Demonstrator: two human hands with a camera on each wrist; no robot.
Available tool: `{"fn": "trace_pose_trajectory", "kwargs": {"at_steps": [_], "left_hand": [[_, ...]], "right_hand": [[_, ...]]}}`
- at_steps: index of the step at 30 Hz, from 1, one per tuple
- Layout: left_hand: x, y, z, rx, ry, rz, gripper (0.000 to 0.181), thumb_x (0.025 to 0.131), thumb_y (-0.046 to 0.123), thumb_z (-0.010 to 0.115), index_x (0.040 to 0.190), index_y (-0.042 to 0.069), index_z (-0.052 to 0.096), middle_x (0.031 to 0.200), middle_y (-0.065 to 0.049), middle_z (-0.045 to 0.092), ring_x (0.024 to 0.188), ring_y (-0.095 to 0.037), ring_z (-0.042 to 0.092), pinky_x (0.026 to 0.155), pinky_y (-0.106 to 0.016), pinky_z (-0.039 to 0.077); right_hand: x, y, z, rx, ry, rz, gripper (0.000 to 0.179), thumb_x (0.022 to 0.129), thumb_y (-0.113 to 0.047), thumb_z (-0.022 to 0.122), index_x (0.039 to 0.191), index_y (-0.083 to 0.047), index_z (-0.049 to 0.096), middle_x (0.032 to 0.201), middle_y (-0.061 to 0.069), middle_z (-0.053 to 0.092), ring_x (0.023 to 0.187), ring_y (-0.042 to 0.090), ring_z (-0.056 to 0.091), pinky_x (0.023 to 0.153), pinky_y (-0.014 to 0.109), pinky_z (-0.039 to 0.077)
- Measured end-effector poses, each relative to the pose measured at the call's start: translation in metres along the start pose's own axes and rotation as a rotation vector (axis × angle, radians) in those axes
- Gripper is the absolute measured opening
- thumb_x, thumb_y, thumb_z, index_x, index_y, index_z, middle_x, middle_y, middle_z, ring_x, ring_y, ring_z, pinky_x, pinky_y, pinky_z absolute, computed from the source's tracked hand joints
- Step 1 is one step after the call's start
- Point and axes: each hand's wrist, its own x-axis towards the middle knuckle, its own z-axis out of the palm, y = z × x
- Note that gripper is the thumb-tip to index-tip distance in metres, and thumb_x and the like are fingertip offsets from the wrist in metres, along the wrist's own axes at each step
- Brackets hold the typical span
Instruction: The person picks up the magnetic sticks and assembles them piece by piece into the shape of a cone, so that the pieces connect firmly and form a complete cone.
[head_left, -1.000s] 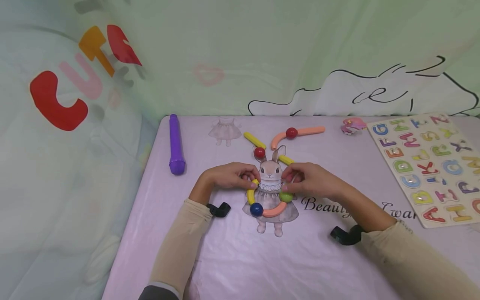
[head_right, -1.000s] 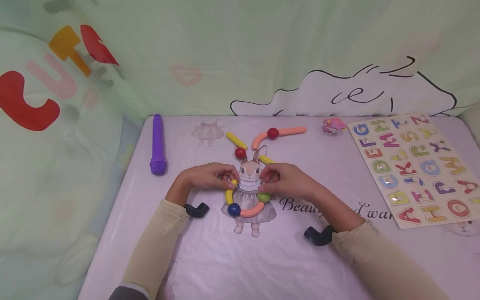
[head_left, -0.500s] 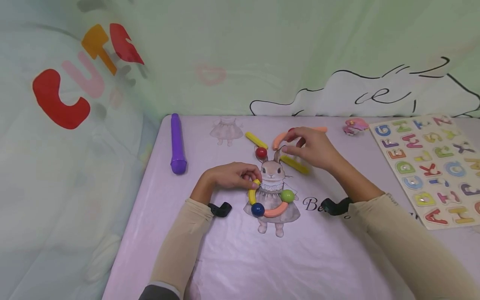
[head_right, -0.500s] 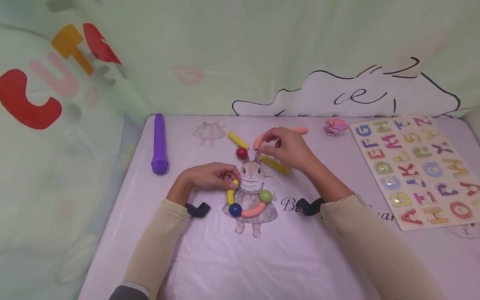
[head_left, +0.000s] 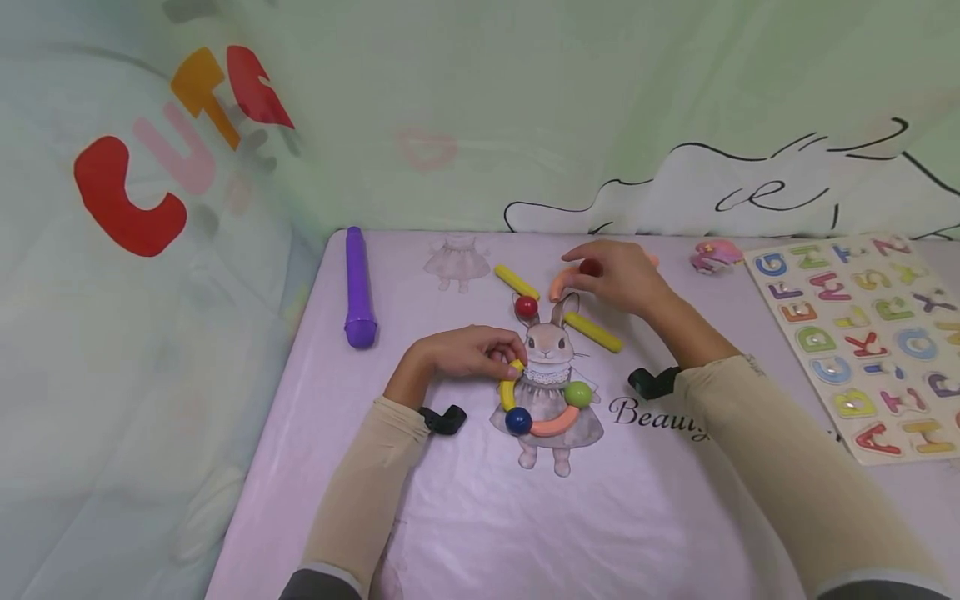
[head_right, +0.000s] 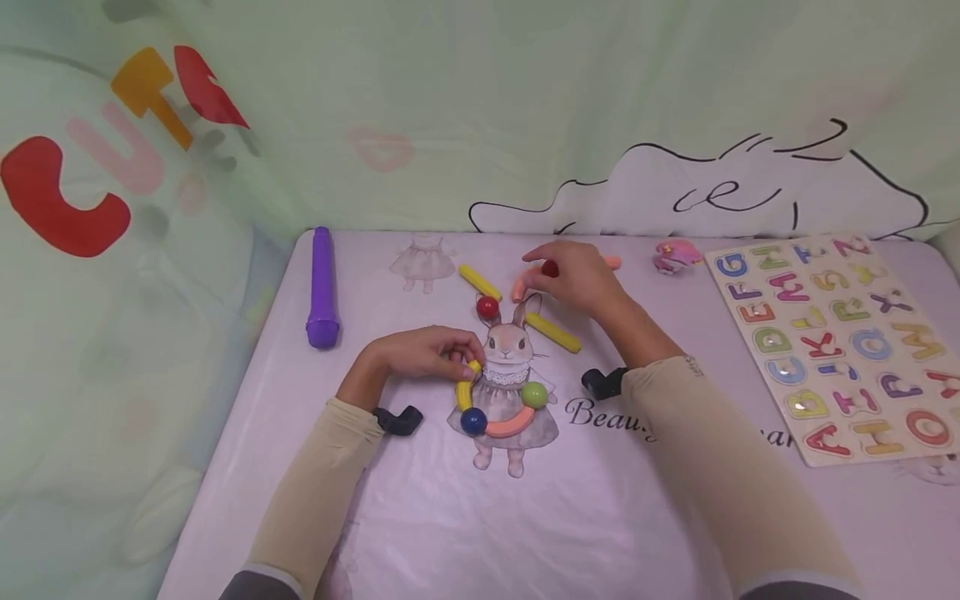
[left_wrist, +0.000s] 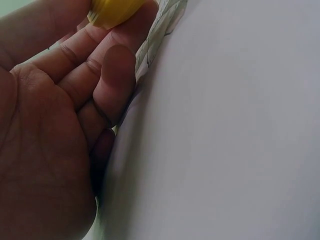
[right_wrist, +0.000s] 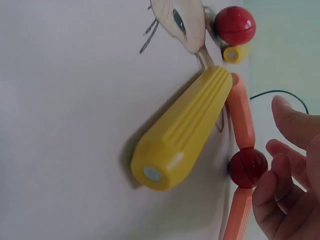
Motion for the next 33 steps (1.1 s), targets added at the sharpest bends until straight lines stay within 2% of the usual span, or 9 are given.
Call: {"fn": "trace_pose_trajectory", "kwargs": {"at_steps": [5, 11, 17, 21, 24, 26, 33], "left_hand": [[0.001, -0.001, 0.001, -0.004, -0.006, -0.005, 0.023, 0.097, 0.026, 0.07, 0.117, 0.016, 0.066, 0.094, 0.003, 0.063, 0.088, -0.011, 0.056, 0.078, -0.023, 0.044], [0.001, -0.003, 0.002, -0.011, -0.011, 0.004, 0.023, 0.097, 0.027, 0.071, 0.117, 0.017, 0.066, 0.095, 0.003, 0.063, 0.087, -0.012, 0.056, 0.079, -0.024, 0.044], [0.002, -0.003, 0.002, -0.017, -0.016, -0.002, 0.022, 0.097, 0.027, 0.071, 0.116, 0.018, 0.066, 0.095, 0.002, 0.063, 0.088, -0.013, 0.056, 0.079, -0.024, 0.044], [0.002, -0.002, 0.002, -0.011, -0.011, 0.001, 0.022, 0.097, 0.026, 0.071, 0.116, 0.017, 0.066, 0.095, 0.002, 0.063, 0.088, -0.012, 0.056, 0.079, -0.024, 0.045], [0.001, -0.002, 0.001, -0.008, -0.009, 0.003, 0.022, 0.097, 0.026, 0.071, 0.116, 0.017, 0.066, 0.095, 0.003, 0.064, 0.088, -0.012, 0.056, 0.079, -0.024, 0.045], [0.001, -0.002, 0.001, -0.006, -0.007, 0.001, 0.022, 0.097, 0.026, 0.07, 0.116, 0.017, 0.066, 0.095, 0.003, 0.064, 0.088, -0.011, 0.057, 0.079, -0.024, 0.045], [0.001, -0.003, 0.0, -0.008, -0.005, -0.002, 0.023, 0.097, 0.026, 0.07, 0.117, 0.016, 0.065, 0.096, 0.003, 0.063, 0.088, -0.012, 0.056, 0.079, -0.024, 0.044]], "right_hand": [[0.005, 0.006, 0.008, 0.006, -0.07, 0.057, 0.042, 0.095, -0.022, 0.074, 0.135, -0.01, 0.067, 0.103, 0.013, 0.068, 0.094, 0.028, 0.053, 0.081, 0.04, 0.042], [0.009, 0.01, 0.017, 0.047, -0.086, 0.083, 0.041, 0.094, -0.023, 0.075, 0.133, -0.01, 0.068, 0.109, 0.013, 0.068, 0.096, 0.028, 0.052, 0.082, 0.039, 0.042], [0.007, 0.017, 0.021, 0.044, -0.122, 0.098, 0.038, 0.095, -0.027, 0.074, 0.13, -0.011, 0.07, 0.107, 0.013, 0.065, 0.095, 0.027, 0.053, 0.076, 0.036, 0.041], [0.007, 0.02, 0.022, 0.075, -0.148, 0.129, 0.034, 0.096, -0.032, 0.072, 0.124, -0.013, 0.071, 0.102, 0.011, 0.062, 0.085, 0.026, 0.056, 0.07, 0.034, 0.044], [0.008, 0.022, 0.023, 0.085, -0.158, 0.127, 0.03, 0.098, -0.035, 0.07, 0.118, -0.013, 0.069, 0.095, 0.011, 0.059, 0.079, 0.026, 0.056, 0.065, 0.034, 0.045], [0.008, 0.022, 0.023, 0.078, -0.161, 0.116, 0.029, 0.098, -0.037, 0.068, 0.115, -0.013, 0.068, 0.094, 0.01, 0.059, 0.081, 0.025, 0.054, 0.066, 0.035, 0.043], [0.007, 0.023, 0.022, 0.076, -0.15, 0.1, 0.032, 0.099, -0.042, 0.066, 0.117, -0.015, 0.066, 0.095, 0.01, 0.059, 0.082, 0.026, 0.053, 0.067, 0.036, 0.042]]}}
